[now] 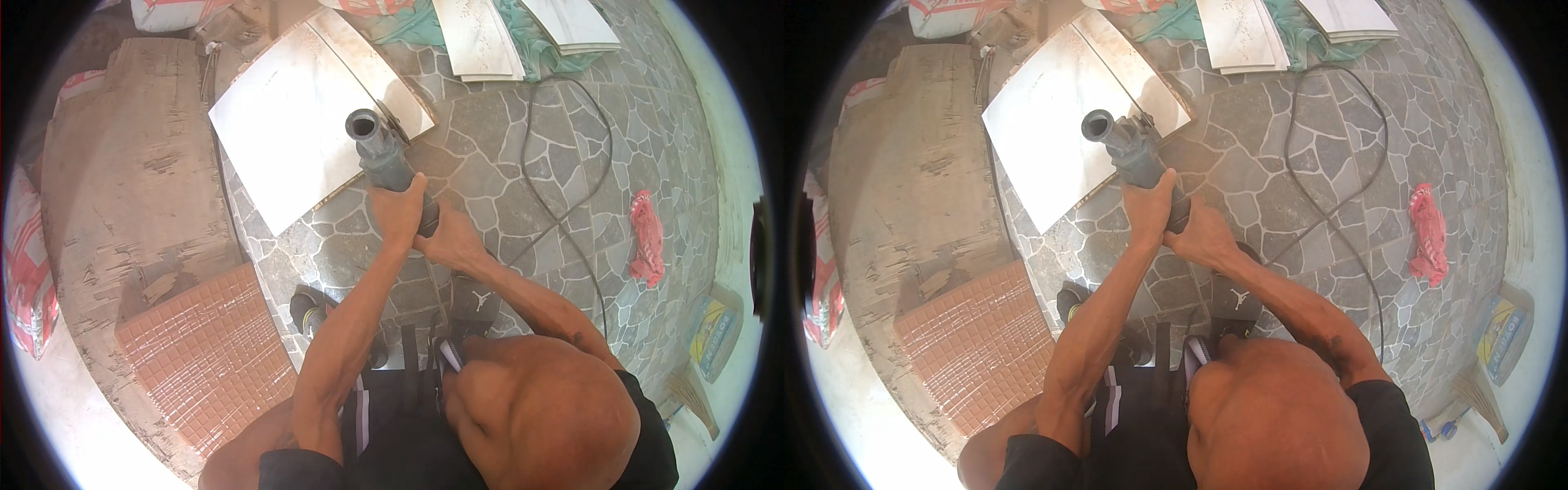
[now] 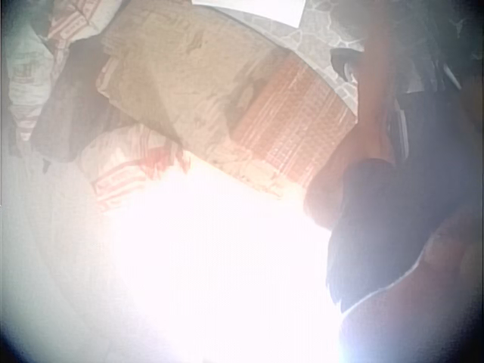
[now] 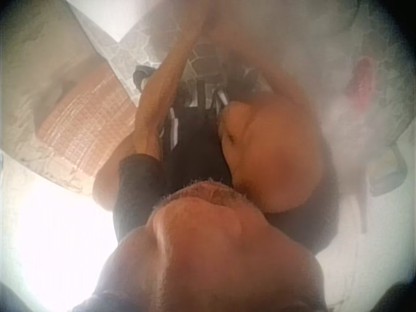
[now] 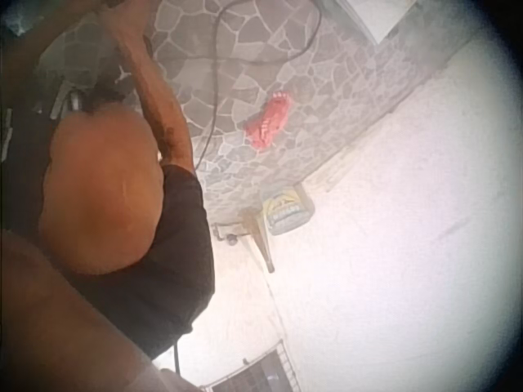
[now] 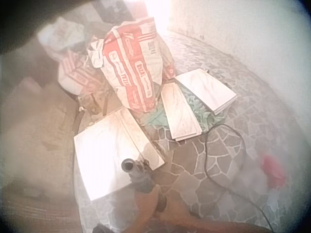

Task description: The person cuts tiles with an angle grinder, breaks off the cut pieces by hand, and stacks the tile pieces.

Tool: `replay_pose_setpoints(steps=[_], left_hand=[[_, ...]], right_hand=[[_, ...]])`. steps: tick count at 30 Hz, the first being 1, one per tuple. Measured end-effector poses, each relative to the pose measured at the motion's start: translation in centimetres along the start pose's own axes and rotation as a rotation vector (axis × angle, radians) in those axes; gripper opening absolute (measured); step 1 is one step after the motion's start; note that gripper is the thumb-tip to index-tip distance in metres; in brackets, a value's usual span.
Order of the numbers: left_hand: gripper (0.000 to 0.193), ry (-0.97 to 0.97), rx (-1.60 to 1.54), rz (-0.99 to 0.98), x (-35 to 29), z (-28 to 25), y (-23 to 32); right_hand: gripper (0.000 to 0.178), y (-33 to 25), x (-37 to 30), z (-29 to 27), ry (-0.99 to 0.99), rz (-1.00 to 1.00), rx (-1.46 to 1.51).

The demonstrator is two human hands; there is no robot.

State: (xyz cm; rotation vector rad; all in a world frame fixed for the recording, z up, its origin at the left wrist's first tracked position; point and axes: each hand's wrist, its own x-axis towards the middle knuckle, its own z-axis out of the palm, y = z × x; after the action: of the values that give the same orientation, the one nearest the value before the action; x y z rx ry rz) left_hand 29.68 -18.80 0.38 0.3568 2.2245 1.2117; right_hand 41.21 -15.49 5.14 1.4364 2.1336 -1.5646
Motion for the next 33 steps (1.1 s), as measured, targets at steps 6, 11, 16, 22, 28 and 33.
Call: replay_pose_setpoints(steps=[6, 11, 16, 22, 28, 33], left_hand=[[0.080, -0.004, -0.032, 0.004, -0.1, 0.3, -0.7], [0.077, 0.011, -0.053, 0.035, -0.1, 0.2, -0.7], [0.058, -0.005, -0.111, 0.004, 0.4, -1.0, 0.9], [0.046, -0.090, -0.320, -0.029, 1.6, -3.6, 5.1], [0.074, -0.070, -0.233, 0.050, 2.2, -3.7, 7.2], [0.066, -0.173, -0.244, 0.008, 1.4, -1.8, 8.3]], right_hand=[[0.077, 0.5, 0.0, 0.2, 0.013, -0.010, -0.014], [0.077, 0.6, -0.2, 0.4, 0.029, -0.015, 0.018], [0.072, -1.0, -0.4, -0.2, 0.057, -0.095, 0.039], [0.065, -3.8, 2.0, -2.6, -0.126, -0.161, 0.238], [0.063, -7.8, 0.3, -5.2, -0.067, -0.038, 0.135], [0.058, -4.9, 0.4, -4.9, 0.019, -0.012, 0.192]])
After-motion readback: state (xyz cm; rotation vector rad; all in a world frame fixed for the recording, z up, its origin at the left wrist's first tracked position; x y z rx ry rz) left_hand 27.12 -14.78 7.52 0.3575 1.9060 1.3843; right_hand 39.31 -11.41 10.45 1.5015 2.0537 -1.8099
